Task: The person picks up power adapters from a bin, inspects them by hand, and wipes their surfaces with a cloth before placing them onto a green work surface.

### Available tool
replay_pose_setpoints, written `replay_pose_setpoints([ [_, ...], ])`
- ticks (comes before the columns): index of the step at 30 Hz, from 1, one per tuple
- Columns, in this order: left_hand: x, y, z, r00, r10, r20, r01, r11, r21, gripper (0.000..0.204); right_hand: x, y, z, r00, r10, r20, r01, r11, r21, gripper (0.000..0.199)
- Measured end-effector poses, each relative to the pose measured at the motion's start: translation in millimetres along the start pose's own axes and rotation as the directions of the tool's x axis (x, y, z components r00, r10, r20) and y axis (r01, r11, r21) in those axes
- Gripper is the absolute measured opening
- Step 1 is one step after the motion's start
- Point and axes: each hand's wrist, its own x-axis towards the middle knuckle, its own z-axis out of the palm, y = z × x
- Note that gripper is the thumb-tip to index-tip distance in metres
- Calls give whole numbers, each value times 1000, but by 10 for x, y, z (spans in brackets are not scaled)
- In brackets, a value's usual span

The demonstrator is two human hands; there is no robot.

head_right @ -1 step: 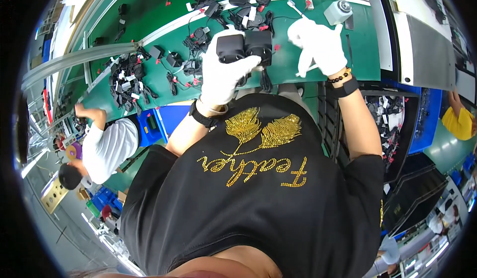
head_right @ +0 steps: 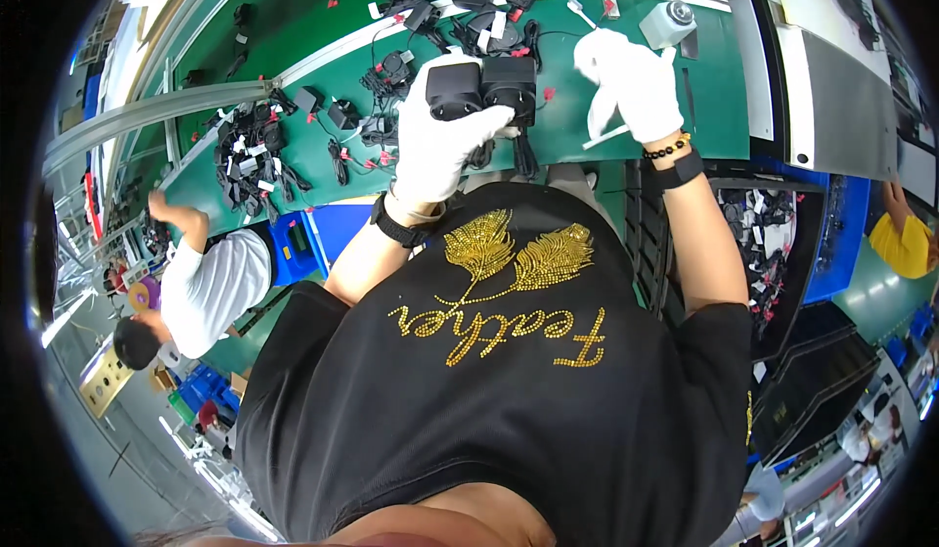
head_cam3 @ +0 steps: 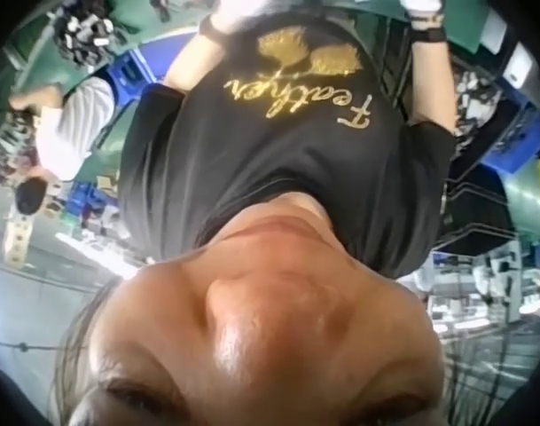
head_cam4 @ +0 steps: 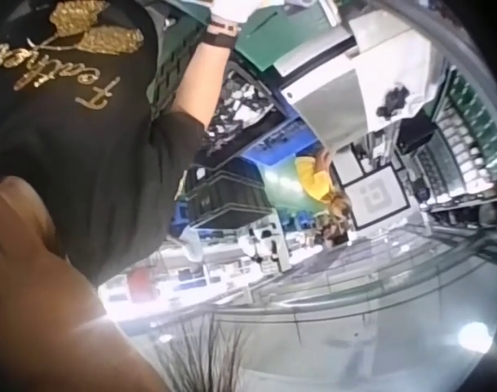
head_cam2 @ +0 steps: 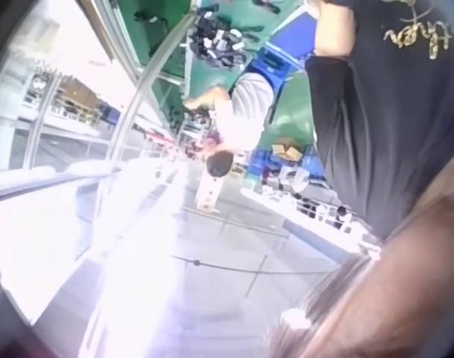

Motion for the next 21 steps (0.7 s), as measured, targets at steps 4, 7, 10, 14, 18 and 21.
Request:
replay_pose_setpoints([
  [4, 106, 14, -36, 991, -119, 68, 127, 981, -146, 47, 172, 413, 329, 989, 147, -27, -149, 956, -253, 21],
  [7, 141, -70, -80, 976, -210, 59, 218, 942, -255, 48, 74, 72, 487, 918, 23, -395, -71, 992, -106, 22],
  [10, 134, -167, -106, 981, -190, 36, 192, 939, -286, 56, 36, -838, 442, 955, 209, -210, -103, 899, 425, 24],
  [14, 200, -212, -61, 991, -130, 36, 135, 949, -284, 56, 58, -824, 593, 949, 5, -314, 14, 998, 57, 25],
  [18, 242, -116, -171, 952, -285, 107, 304, 859, -412, 30, 19, -790, 466, 946, 84, -312, -95, 995, -19, 28],
  [21, 264, -28, -152, 918, -375, 124, 386, 781, -492, 37, 126, -923, 385, 714, 686, 137, -179, -10, 984, 32],
])
